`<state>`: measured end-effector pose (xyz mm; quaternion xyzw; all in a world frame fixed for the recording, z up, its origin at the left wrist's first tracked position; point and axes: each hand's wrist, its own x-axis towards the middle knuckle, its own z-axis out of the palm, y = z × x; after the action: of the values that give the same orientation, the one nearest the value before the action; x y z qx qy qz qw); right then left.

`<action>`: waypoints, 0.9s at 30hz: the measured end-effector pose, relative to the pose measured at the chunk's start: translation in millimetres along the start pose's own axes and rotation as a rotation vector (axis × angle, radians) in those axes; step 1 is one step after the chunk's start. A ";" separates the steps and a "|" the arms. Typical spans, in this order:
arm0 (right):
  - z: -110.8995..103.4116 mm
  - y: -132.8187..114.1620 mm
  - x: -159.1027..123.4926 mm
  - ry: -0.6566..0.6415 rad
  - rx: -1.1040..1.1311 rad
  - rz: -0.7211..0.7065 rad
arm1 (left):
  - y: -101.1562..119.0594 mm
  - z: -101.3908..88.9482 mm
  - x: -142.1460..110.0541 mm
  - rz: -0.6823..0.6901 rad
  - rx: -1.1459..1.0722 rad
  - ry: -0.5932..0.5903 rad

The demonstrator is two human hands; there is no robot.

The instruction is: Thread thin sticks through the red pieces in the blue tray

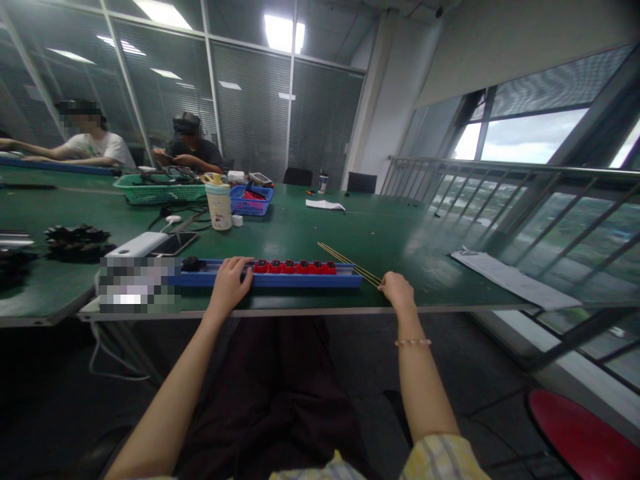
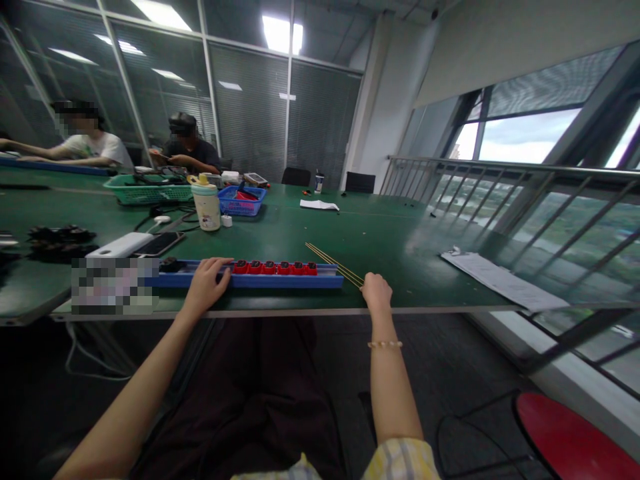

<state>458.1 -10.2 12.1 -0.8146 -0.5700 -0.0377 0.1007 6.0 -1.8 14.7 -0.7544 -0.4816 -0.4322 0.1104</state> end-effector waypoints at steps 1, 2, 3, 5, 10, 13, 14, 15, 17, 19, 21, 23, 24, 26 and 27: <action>0.2 1.2 0.2 0.001 -0.024 -0.008 | 0.0 -0.1 0.0 0.001 0.000 -0.001; 0.4 2.3 0.7 -0.002 -0.041 -0.022 | 0.0 -0.3 0.1 0.001 0.000 -0.002; 0.6 3.3 1.2 -0.012 -0.051 -0.037 | 0.0 -0.4 0.1 0.001 -0.001 -0.002; 1.0 4.6 2.6 -0.038 -0.054 -0.064 | -0.4 -0.4 0.0 0.000 0.000 -0.004; 0.5 5.1 4.5 -0.086 -0.042 -0.064 | -2.2 0.7 -0.6 -0.001 0.013 -0.010; -1.1 4.8 3.8 -0.117 -0.037 -0.019 | -2.8 1.6 -0.6 0.000 0.020 -0.012; -1.8 4.7 3.3 -0.122 -0.038 0.000 | -2.8 1.7 -0.5 0.001 0.019 -0.011; -2.6 4.7 2.8 -0.124 -0.041 0.016 | -2.9 1.8 -0.4 0.003 0.018 -0.010; -4.2 4.9 2.1 -0.121 -0.051 0.038 | -2.9 1.7 -0.3 0.005 0.015 -0.008; -5.5 5.9 2.2 -0.112 -0.062 0.039 | -2.8 1.2 -0.3 0.004 0.014 -0.008; -6.0 7.5 3.0 -0.094 -0.078 0.030 | -2.5 0.6 -0.4 -0.001 0.013 -0.011; -5.2 9.4 4.1 -0.074 -0.094 0.013 | -2.1 -0.1 -0.5 -0.005 0.013 -0.015; -4.3 10.1 4.6 -0.069 -0.098 0.001 | -1.9 -0.3 -0.5 -0.005 0.014 -0.015; -1.9 10.3 5.2 -0.076 -0.093 -0.023 | -1.7 -0.4 -0.6 0.000 0.016 -0.015; -0.6 9.7 5.3 -0.084 -0.088 -0.032 | -1.7 -0.3 -0.6 0.003 0.016 -0.014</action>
<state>469.1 -8.6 12.4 -0.8098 -0.5846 -0.0298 0.0402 4.3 -1.5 14.0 -0.7571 -0.4847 -0.4228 0.1139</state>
